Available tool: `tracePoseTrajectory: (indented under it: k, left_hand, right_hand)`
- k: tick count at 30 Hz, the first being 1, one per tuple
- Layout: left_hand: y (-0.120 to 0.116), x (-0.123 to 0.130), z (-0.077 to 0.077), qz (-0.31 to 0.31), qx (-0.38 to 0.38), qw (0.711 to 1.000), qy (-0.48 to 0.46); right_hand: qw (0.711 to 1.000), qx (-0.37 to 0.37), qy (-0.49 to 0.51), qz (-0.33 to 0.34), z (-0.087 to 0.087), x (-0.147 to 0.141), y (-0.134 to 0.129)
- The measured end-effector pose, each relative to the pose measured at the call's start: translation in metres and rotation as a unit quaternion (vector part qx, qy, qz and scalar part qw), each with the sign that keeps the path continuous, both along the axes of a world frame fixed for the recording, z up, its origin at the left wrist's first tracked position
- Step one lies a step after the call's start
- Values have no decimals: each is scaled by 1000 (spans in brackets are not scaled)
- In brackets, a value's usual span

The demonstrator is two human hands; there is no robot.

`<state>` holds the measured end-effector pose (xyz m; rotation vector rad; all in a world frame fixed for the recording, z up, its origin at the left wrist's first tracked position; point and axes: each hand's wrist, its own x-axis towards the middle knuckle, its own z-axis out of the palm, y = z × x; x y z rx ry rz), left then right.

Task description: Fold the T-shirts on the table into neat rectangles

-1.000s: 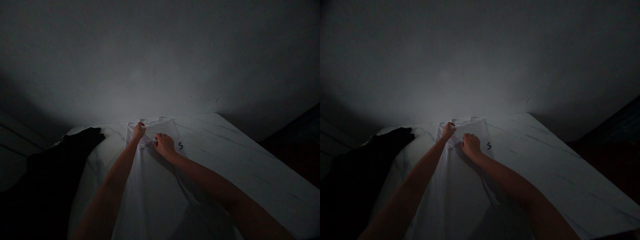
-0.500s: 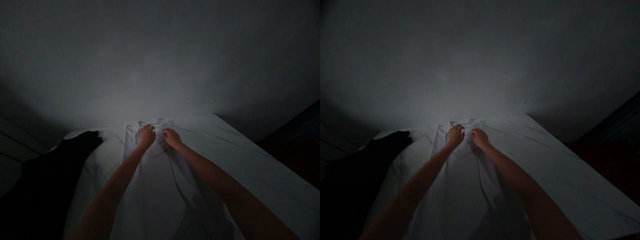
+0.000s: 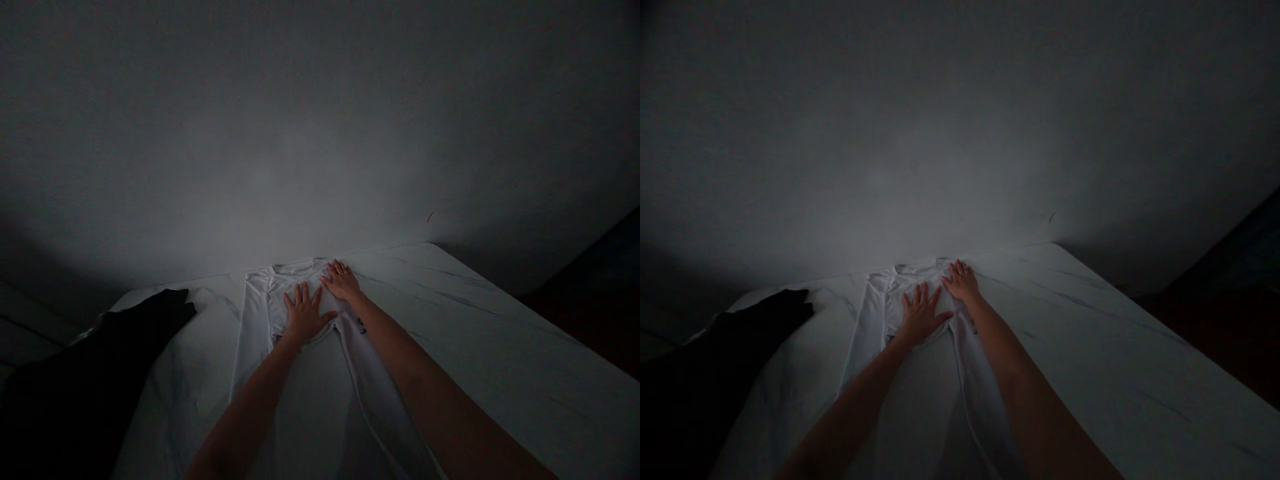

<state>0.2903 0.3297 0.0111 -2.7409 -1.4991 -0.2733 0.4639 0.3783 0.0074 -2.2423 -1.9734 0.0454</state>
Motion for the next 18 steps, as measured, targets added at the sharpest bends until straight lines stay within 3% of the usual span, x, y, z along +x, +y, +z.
tracePoseTrajectory:
  k: [5, 9, 14, 18]
  left_hand:
    - [1, 1, 0, -1, -6, 1000, 4]
    - [2, 1, 5, -4, -11, 1000, 6]
    - [2, -1, 14, -17, -21, 1000, -5]
    - [-7, 2, 21, -121, -35, 992, -19]
  right_hand:
    - [1000, 0, 9, -4, 2, 2, 4]
    - [1000, 4, 1, 24, 7, 0, -12]
    - [993, 11, 10, 114, 7, 1, -69]
    - [983, 9, 23, 185, 6, -1, -130]
